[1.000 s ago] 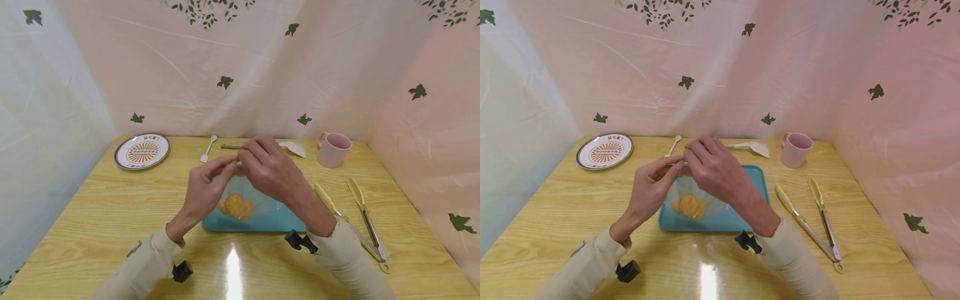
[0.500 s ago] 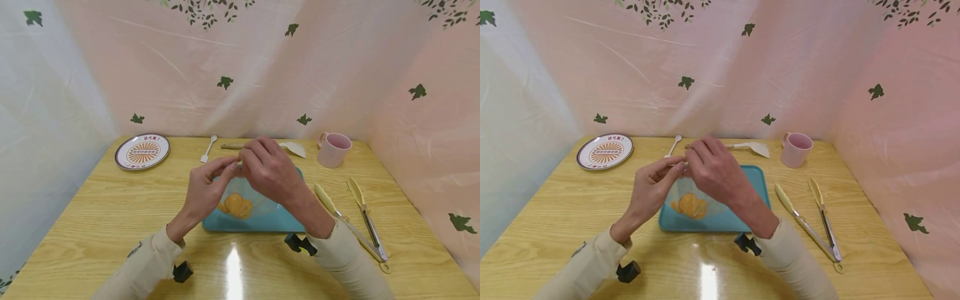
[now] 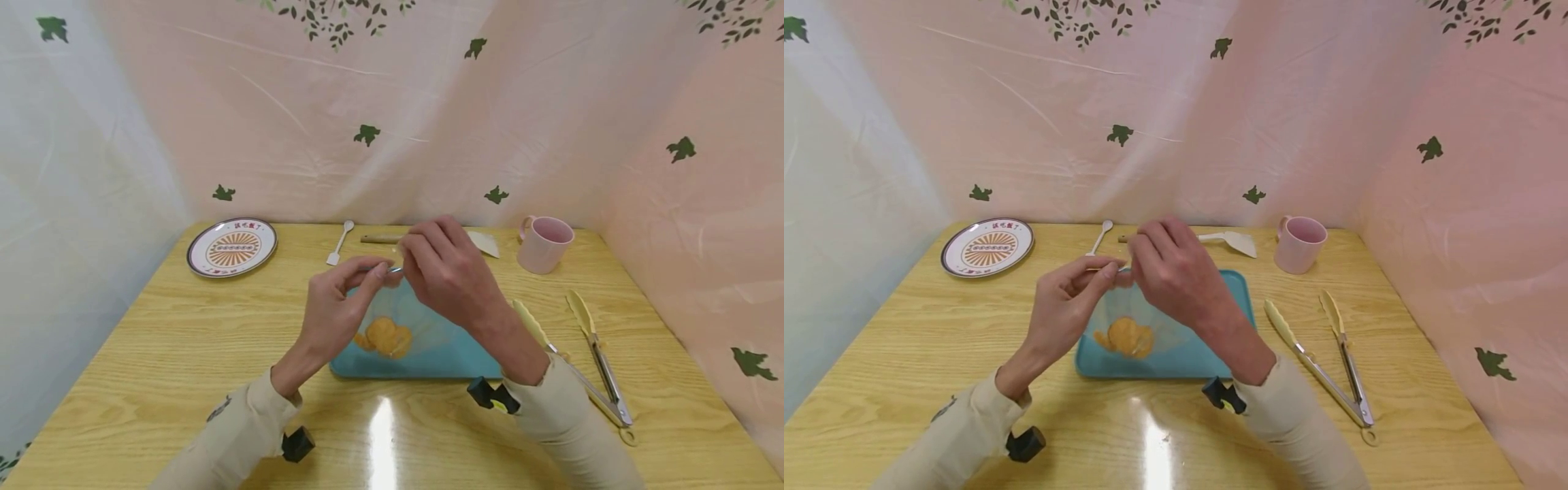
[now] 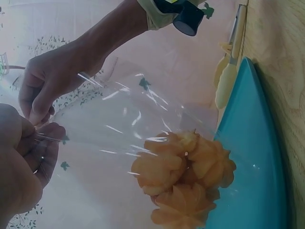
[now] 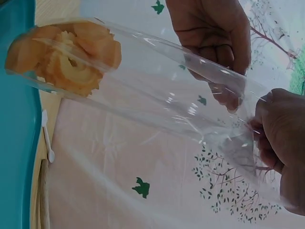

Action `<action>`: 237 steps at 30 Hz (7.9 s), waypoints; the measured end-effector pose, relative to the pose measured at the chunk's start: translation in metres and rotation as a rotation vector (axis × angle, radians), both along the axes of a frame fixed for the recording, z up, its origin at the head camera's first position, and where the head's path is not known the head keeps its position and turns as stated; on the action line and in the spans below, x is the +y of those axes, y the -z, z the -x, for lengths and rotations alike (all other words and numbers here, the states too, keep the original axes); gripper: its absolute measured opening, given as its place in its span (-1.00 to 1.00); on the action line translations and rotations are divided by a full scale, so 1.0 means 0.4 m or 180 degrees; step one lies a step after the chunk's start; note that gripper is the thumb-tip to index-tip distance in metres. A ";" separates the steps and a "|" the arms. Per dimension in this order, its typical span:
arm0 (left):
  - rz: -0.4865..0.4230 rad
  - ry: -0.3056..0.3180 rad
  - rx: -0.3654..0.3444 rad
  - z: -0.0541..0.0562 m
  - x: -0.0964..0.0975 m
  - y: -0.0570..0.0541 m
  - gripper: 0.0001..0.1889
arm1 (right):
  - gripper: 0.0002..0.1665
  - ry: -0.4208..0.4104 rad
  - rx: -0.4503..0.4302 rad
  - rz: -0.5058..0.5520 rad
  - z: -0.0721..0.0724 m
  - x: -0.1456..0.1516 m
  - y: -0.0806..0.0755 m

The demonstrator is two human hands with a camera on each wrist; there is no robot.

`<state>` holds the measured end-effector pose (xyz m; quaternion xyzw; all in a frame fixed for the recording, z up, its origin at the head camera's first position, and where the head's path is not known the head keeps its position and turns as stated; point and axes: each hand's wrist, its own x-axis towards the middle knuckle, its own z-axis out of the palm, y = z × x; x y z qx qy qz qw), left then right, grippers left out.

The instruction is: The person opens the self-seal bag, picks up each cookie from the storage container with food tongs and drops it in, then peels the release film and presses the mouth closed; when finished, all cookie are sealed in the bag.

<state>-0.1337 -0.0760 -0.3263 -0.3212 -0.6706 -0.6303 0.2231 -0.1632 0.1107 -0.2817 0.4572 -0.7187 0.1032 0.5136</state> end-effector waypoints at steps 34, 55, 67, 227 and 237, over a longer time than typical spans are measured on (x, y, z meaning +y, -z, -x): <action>-0.0078 -0.0538 0.0474 0.018 -0.054 -0.004 -0.89 | -0.80 -0.0203 -0.0848 0.1824 0.033 0.134 0.025; -0.0114 -0.0438 0.0617 0.022 -0.078 -0.011 -0.89 | -0.79 0.0086 -0.1028 0.2104 0.039 0.194 0.056; -0.0086 -0.0475 0.0572 0.024 -0.090 -0.009 -0.89 | -0.86 0.0142 -0.1206 0.2429 0.059 0.224 0.082; 0.0150 -0.0786 0.0553 0.029 -0.151 -0.051 -0.88 | -0.84 0.1105 -0.4331 -0.0353 0.107 0.296 0.281; 0.0153 -0.0753 0.0539 0.030 -0.149 -0.049 -0.88 | -0.85 0.1037 -0.4447 -0.0378 0.103 0.300 0.289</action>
